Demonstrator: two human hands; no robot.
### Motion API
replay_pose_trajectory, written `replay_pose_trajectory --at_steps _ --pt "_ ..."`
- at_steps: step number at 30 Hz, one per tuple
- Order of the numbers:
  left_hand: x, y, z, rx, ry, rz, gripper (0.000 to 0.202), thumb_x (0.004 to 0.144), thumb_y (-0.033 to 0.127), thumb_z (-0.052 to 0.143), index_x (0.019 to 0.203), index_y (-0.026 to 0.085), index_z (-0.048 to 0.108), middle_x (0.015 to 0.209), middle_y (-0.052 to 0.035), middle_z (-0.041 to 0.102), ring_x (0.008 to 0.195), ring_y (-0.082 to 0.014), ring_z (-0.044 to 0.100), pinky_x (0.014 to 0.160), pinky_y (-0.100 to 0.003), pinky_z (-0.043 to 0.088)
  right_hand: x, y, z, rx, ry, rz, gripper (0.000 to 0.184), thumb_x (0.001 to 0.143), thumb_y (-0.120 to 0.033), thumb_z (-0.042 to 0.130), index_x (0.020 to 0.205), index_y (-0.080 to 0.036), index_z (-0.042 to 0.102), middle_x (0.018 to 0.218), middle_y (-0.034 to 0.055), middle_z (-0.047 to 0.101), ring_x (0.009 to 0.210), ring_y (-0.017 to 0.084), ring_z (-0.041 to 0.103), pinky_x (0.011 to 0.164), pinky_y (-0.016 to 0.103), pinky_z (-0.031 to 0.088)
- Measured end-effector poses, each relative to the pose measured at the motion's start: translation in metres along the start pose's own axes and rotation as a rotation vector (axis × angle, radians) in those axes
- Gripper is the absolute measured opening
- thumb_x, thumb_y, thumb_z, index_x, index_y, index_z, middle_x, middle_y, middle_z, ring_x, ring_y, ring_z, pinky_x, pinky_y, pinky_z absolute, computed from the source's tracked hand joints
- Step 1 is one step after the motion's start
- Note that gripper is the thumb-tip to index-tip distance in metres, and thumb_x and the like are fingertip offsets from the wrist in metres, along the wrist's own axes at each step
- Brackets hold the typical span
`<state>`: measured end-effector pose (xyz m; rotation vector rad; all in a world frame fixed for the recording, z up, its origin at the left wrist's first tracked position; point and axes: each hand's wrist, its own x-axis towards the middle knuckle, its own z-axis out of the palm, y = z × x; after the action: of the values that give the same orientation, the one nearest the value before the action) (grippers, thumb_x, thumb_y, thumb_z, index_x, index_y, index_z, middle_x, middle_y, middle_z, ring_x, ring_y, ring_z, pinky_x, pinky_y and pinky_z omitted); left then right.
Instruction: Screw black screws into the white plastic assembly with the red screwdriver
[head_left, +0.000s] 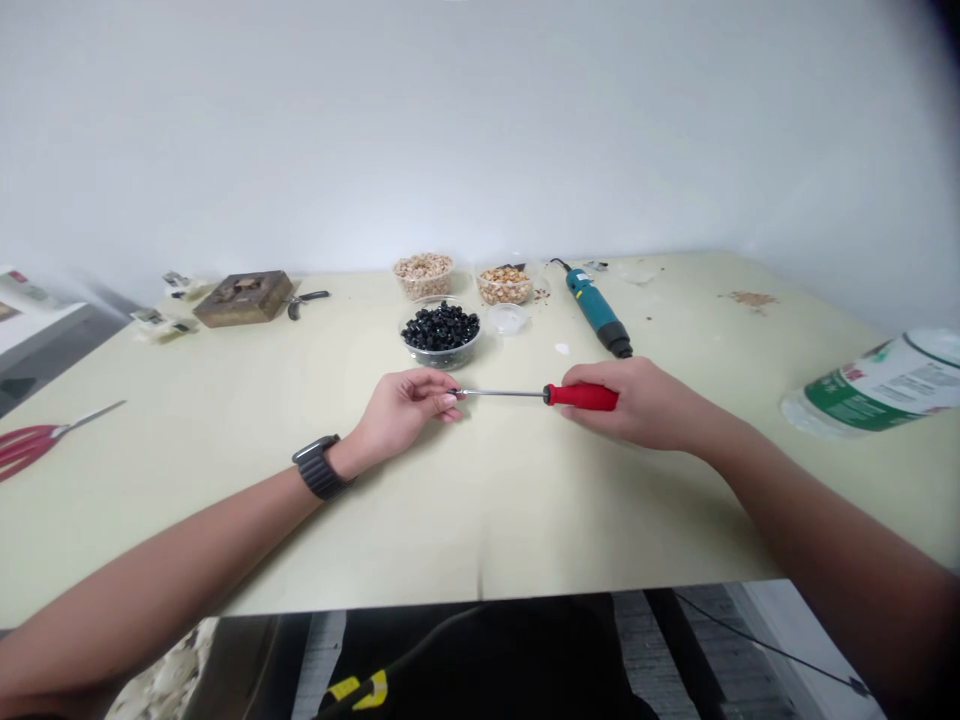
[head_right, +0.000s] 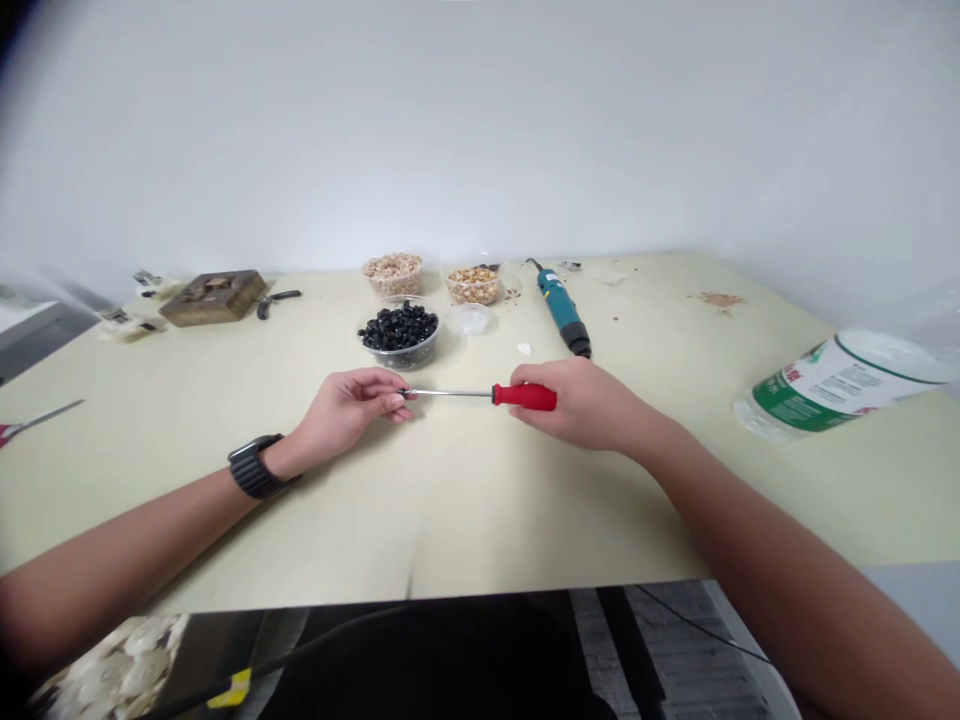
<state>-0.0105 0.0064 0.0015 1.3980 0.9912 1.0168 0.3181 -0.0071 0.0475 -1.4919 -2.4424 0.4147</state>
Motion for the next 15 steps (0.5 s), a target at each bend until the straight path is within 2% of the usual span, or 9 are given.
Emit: replay_pose_trajectory --at_steps 7,15 --pt "-0.0009 0.0011 0.0001 -0.056 0.029 -0.058 0.048 0.071 0.045 0.098 0.100 0.012 0.077 0.097 -0.0124 0.083 0.081 -0.0225 0.081 0.080 -0.035 0.068 0.0003 0.0018 -0.0011 0.024 -0.018 0.021 0.024 0.095 -0.048 0.065 0.102 -0.028 0.074 0.087 0.0002 0.075 0.072 0.016 0.064 0.065 0.028 0.045" --pt "-0.0025 0.0042 0.0011 -0.042 0.023 -0.056 0.044 0.074 0.044 0.096 0.099 0.011 0.079 0.096 -0.0131 0.083 0.082 -0.0229 0.081 0.083 -0.036 0.068 -0.0007 0.0024 -0.0014 0.026 -0.025 0.026 0.024 0.095 -0.049 0.065 0.103 -0.028 0.074 0.086 -0.0001 0.075 0.071 0.016 0.063 0.065 0.028 0.046"
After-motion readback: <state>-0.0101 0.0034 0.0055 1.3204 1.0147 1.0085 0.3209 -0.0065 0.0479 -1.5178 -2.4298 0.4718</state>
